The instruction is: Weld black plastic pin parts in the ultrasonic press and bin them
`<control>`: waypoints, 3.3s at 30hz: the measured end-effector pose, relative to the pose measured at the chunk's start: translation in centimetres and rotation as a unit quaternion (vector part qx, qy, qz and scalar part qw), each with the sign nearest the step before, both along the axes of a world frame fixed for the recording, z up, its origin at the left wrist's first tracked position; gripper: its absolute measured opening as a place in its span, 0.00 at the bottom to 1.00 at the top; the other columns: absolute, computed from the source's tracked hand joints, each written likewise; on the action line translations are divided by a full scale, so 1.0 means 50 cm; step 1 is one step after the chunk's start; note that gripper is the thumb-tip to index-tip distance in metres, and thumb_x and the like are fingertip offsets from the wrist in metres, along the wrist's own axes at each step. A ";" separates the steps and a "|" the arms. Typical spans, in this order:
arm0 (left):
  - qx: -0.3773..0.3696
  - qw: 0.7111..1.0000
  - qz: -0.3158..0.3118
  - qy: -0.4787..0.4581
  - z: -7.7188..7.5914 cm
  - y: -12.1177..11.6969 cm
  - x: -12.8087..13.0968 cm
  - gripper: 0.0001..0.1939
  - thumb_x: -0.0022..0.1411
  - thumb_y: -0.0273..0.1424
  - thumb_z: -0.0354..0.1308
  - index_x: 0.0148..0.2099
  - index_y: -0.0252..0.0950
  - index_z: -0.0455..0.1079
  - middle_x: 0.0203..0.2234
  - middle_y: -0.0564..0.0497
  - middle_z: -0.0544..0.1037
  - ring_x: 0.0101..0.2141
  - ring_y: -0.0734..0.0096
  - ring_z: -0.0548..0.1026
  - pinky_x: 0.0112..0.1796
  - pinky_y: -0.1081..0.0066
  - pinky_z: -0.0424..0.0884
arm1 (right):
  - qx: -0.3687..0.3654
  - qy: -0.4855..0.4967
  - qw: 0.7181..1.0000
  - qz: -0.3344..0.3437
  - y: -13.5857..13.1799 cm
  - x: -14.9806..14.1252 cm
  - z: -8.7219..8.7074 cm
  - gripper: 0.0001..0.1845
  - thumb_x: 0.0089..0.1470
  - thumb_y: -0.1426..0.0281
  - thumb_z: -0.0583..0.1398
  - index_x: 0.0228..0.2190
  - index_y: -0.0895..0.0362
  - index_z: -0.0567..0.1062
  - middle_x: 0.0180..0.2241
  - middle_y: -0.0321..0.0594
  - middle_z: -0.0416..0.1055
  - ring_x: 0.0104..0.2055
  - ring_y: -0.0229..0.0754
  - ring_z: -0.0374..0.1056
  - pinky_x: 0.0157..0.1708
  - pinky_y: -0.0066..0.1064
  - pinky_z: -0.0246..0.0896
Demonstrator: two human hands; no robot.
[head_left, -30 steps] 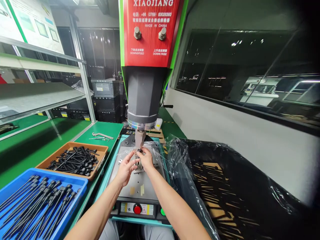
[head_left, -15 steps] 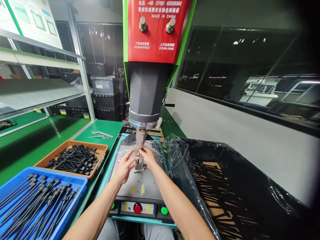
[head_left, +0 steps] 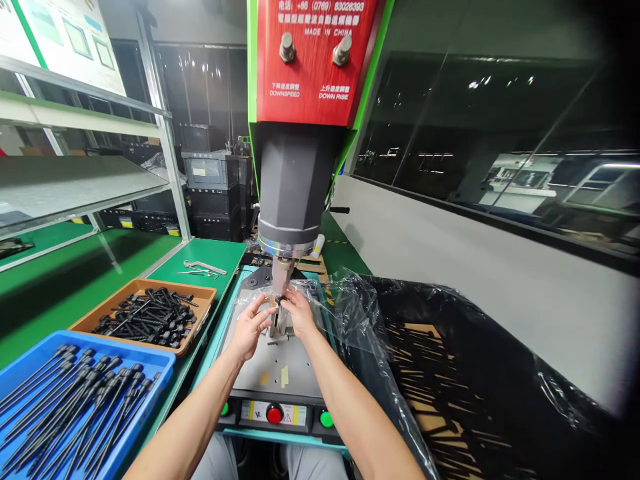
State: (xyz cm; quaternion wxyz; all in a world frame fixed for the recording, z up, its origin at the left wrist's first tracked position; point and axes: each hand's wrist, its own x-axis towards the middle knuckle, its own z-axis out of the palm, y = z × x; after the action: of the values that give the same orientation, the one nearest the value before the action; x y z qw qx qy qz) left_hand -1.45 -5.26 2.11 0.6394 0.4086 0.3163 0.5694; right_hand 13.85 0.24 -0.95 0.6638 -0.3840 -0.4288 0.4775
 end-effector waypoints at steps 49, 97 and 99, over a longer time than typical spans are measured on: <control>-0.052 0.996 0.047 -0.056 -0.050 0.014 -0.010 0.31 0.53 0.29 0.66 0.59 0.43 0.64 0.64 0.42 0.58 0.55 0.57 0.70 0.43 0.69 0.74 | -0.144 0.199 0.966 -0.079 -0.048 0.015 -0.026 0.18 0.38 0.65 0.71 0.33 0.54 0.74 0.27 0.38 0.77 0.27 0.38 0.70 0.22 0.25 0.61; -0.035 0.999 0.035 -0.022 -0.100 -0.058 -0.023 0.35 0.52 0.34 0.68 0.61 0.46 0.63 0.64 0.41 0.59 0.53 0.53 0.72 0.42 0.67 0.75 | -0.180 0.200 0.961 -0.057 -0.129 0.025 -0.090 0.21 0.36 0.59 0.73 0.32 0.55 0.75 0.29 0.38 0.77 0.27 0.39 0.71 0.19 0.24 0.60; -0.040 0.998 0.036 -0.023 -0.097 -0.061 -0.024 0.38 0.52 0.33 0.69 0.63 0.48 0.60 0.62 0.40 0.61 0.52 0.54 0.74 0.42 0.69 0.74 | -0.185 0.208 0.959 -0.054 -0.131 0.024 -0.089 0.22 0.37 0.58 0.73 0.32 0.55 0.75 0.29 0.38 0.77 0.27 0.38 0.71 0.19 0.24 0.60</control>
State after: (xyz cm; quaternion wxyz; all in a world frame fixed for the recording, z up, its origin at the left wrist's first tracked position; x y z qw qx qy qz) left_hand -2.63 -8.32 -2.75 0.6416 0.3575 0.3388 0.5881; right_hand 15.05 -6.32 -5.40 0.6803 -0.4154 -0.1639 0.5811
